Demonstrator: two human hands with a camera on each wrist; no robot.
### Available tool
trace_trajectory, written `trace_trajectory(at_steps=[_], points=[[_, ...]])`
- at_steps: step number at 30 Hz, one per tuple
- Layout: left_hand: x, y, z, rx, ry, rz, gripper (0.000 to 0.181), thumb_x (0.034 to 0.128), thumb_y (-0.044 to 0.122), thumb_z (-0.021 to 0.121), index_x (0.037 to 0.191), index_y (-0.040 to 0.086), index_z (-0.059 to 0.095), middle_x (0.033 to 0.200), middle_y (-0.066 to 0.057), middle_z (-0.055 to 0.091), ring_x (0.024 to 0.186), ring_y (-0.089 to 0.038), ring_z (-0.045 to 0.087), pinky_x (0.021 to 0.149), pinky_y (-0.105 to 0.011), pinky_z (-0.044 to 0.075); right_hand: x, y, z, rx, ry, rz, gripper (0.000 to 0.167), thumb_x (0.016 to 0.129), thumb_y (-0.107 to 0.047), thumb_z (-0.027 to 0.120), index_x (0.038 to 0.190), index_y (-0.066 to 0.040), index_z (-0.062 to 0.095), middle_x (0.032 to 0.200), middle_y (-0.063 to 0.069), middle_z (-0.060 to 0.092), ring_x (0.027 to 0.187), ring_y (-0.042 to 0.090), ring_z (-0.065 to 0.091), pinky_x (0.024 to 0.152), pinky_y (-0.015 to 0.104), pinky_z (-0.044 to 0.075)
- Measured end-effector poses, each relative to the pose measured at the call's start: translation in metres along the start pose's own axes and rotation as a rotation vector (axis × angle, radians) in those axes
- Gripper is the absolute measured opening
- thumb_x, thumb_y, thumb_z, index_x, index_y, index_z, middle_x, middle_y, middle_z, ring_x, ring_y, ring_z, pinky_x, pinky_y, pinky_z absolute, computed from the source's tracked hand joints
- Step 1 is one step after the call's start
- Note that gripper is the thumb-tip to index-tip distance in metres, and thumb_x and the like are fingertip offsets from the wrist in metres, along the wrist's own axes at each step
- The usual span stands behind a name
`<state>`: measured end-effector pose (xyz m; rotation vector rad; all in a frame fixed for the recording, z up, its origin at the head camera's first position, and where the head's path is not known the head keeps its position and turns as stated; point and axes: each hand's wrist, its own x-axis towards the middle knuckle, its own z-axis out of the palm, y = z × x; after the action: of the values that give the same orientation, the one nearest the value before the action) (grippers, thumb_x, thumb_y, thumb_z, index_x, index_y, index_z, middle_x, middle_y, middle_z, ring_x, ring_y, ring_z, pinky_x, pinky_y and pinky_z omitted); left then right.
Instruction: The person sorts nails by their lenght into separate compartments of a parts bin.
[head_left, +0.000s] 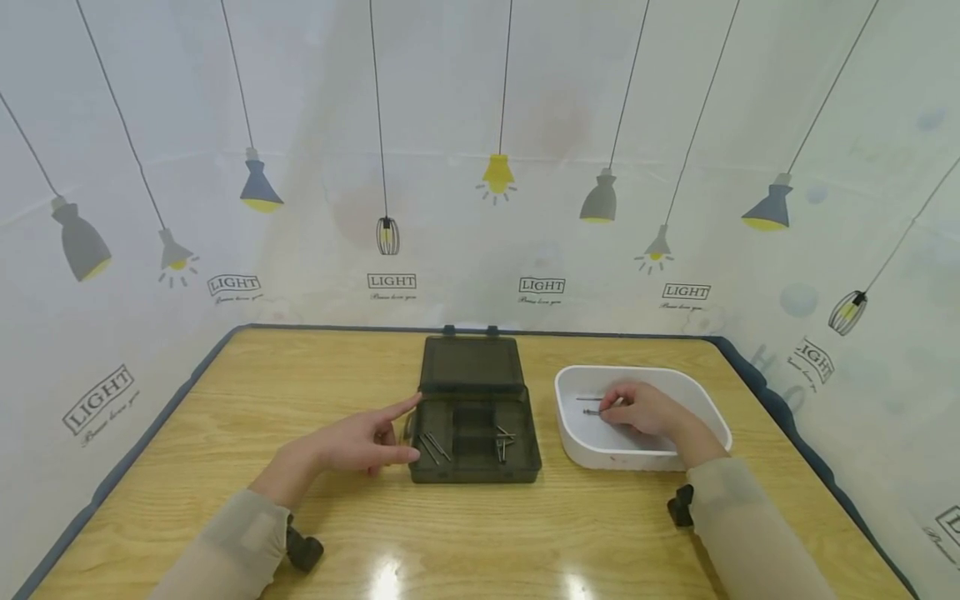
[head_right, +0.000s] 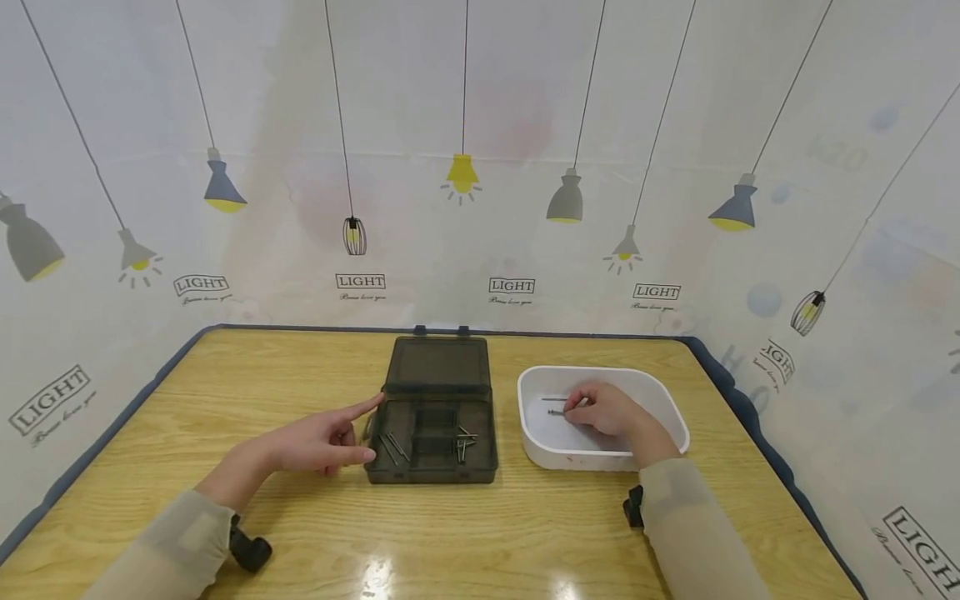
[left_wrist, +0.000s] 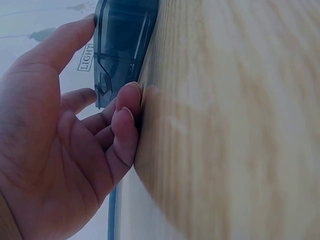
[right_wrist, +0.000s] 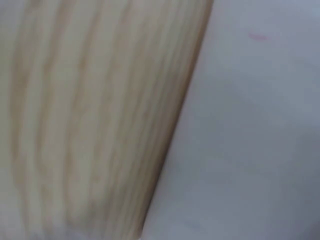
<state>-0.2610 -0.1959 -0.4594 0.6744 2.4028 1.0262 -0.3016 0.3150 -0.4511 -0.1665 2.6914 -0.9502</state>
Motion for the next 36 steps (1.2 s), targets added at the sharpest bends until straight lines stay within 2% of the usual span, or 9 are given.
trace_trajectory(at_steps=[12,17,24,31,36], points=[[0.001,-0.003,0.000,-0.034,-0.013,-0.003,0.098,0.1025,0.054,0.075,0.178,0.037,0.015,0.098,-0.009,0.068,0.072,-0.024,0.067,0.071,-0.039,0.057,0.000,0.000,0.000,-0.038,-0.012,-0.023,0.013,0.107,-0.024,0.073,0.111,-0.012,0.072,0.097,0.004,0.061,0.089,0.021,0.055,0.077,0.034,0.043],[0.001,-0.001,0.000,-0.024,-0.013,-0.008,0.098,0.1026,0.054,0.075,0.178,0.037,0.015,0.097,-0.009,0.068,0.072,-0.024,0.067,0.071,-0.039,0.057,0.001,0.003,-0.001,-0.020,-0.007,-0.026,0.012,0.108,-0.024,0.072,0.112,-0.014,0.071,0.095,0.004,0.060,0.087,0.021,0.056,0.076,0.033,0.046],[0.001,0.001,0.001,-0.020,-0.013,-0.004,0.098,0.1028,0.055,0.075,0.178,0.036,0.015,0.096,-0.009,0.068,0.072,-0.023,0.067,0.071,-0.039,0.057,0.000,0.004,-0.005,0.021,0.021,-0.077,0.012,0.106,-0.022,0.072,0.113,-0.012,0.071,0.090,0.004,0.061,0.079,0.020,0.058,0.071,0.032,0.050],[0.000,0.000,0.000,-0.019,-0.010,0.000,0.099,0.1030,0.054,0.075,0.178,0.035,0.014,0.095,-0.009,0.068,0.070,-0.023,0.066,0.070,-0.039,0.058,-0.005,-0.007,-0.009,0.063,0.042,-0.057,0.017,0.107,-0.027,0.073,0.117,-0.013,0.071,0.099,0.006,0.061,0.088,0.023,0.059,0.073,0.033,0.051],[-0.001,0.000,0.000,-0.018,-0.010,0.001,0.099,0.1033,0.053,0.075,0.178,0.034,0.014,0.094,-0.009,0.068,0.070,-0.022,0.066,0.070,-0.039,0.058,-0.011,-0.019,-0.007,0.089,0.055,-0.073,0.020,0.108,-0.027,0.073,0.118,-0.011,0.072,0.115,0.010,0.066,0.097,0.025,0.061,0.079,0.035,0.054]])
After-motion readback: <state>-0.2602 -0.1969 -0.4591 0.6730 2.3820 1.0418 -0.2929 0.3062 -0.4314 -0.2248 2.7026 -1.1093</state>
